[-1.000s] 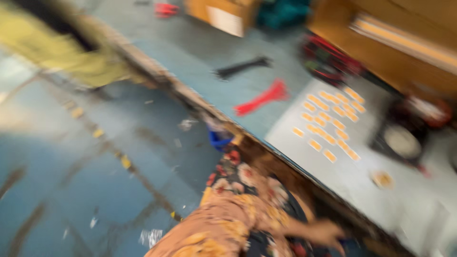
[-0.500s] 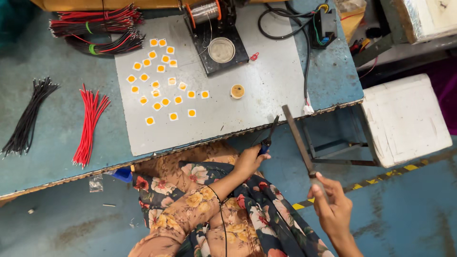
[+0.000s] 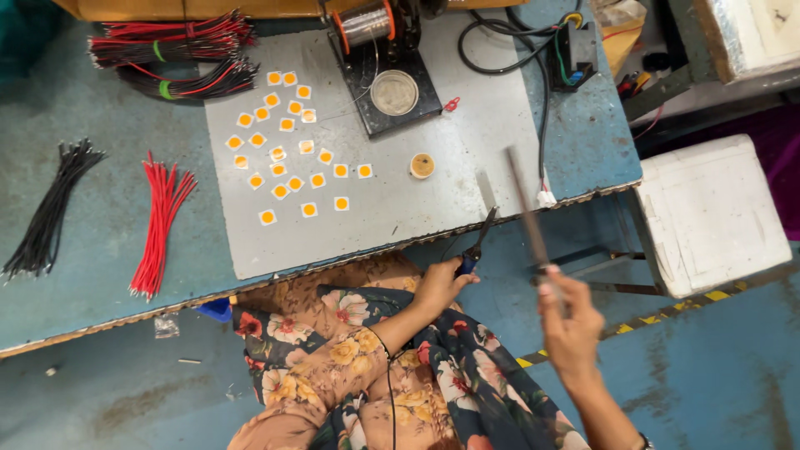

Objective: The person bundles black and red wires with adhesive tape, then uses a metal file to clean the tip of a soldering iron. The person handles LED modules and a soldering station on a workbench.

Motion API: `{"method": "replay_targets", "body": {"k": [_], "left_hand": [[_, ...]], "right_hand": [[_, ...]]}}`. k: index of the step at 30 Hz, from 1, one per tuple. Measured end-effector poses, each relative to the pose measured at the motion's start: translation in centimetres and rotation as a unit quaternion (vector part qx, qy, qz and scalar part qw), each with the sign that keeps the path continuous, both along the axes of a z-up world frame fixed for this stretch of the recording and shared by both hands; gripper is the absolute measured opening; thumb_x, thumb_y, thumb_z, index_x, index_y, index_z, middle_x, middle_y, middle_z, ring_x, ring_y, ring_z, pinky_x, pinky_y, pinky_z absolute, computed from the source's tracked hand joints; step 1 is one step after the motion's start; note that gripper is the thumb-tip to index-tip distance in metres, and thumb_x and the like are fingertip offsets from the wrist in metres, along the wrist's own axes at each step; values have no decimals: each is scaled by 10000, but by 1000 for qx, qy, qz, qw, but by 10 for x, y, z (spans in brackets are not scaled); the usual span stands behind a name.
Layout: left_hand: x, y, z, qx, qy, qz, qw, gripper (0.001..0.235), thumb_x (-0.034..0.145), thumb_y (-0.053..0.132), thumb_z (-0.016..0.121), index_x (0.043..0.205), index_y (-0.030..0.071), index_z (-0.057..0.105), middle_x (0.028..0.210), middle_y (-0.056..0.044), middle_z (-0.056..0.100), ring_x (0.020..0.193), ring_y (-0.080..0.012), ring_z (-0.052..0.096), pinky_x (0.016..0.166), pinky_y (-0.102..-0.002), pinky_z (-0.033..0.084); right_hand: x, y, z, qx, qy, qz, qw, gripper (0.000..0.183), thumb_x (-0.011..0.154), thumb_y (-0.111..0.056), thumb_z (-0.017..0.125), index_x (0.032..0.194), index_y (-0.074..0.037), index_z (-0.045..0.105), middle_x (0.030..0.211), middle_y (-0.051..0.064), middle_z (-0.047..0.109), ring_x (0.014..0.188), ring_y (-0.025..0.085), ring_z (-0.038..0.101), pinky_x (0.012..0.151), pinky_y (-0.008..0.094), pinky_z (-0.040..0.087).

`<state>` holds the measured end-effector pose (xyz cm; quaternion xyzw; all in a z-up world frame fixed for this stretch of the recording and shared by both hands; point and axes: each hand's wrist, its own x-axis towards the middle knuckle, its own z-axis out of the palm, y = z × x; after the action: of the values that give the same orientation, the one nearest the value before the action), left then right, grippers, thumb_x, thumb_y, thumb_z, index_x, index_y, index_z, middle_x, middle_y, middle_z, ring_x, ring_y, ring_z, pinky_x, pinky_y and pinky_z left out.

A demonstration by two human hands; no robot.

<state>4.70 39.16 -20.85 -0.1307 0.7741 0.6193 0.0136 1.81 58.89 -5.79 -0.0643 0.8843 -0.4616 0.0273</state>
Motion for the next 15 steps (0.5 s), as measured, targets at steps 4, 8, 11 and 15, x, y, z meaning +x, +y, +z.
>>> {"method": "replay_targets", "body": {"k": [4, 8, 11, 15], "left_hand": [[3, 0, 4, -27, -46, -15, 998, 377, 854, 355, 793, 1016, 22, 721, 821, -163, 740, 736, -277, 735, 673, -376, 545], [1, 0, 6, 12, -27, -15, 999, 413, 834, 383, 799, 1017, 23, 713, 781, -137, 736, 686, -228, 730, 660, -355, 548], [6, -2, 6, 11, -41, -24, 999, 415, 838, 402, 793, 1023, 37, 727, 767, -132, 732, 670, -218, 727, 657, -349, 546], [6, -2, 5, -3, -62, -34, 998, 419, 831, 412, 801, 1021, 44, 734, 773, -128, 739, 688, -212, 739, 657, -348, 547]], "right_hand": [[7, 17, 10, 8, 1, 0, 1000, 331, 1012, -213, 648, 1309, -66, 641, 717, 67, 664, 560, 90, 524, 524, 271, 426], [38, 26, 0, 88, 58, 49, 993, 300, 993, -195, 665, 1261, -61, 669, 701, 81, 702, 600, 123, 650, 664, 298, 521], [48, 22, -16, 102, 88, 79, 988, 294, 977, -181, 657, 1236, -42, 657, 893, 148, 736, 617, 198, 694, 643, 324, 530], [29, -1, -24, 123, 135, 97, 978, 285, 994, -163, 654, 1249, -35, 657, 1002, 179, 747, 704, 301, 699, 653, 367, 522]]}}
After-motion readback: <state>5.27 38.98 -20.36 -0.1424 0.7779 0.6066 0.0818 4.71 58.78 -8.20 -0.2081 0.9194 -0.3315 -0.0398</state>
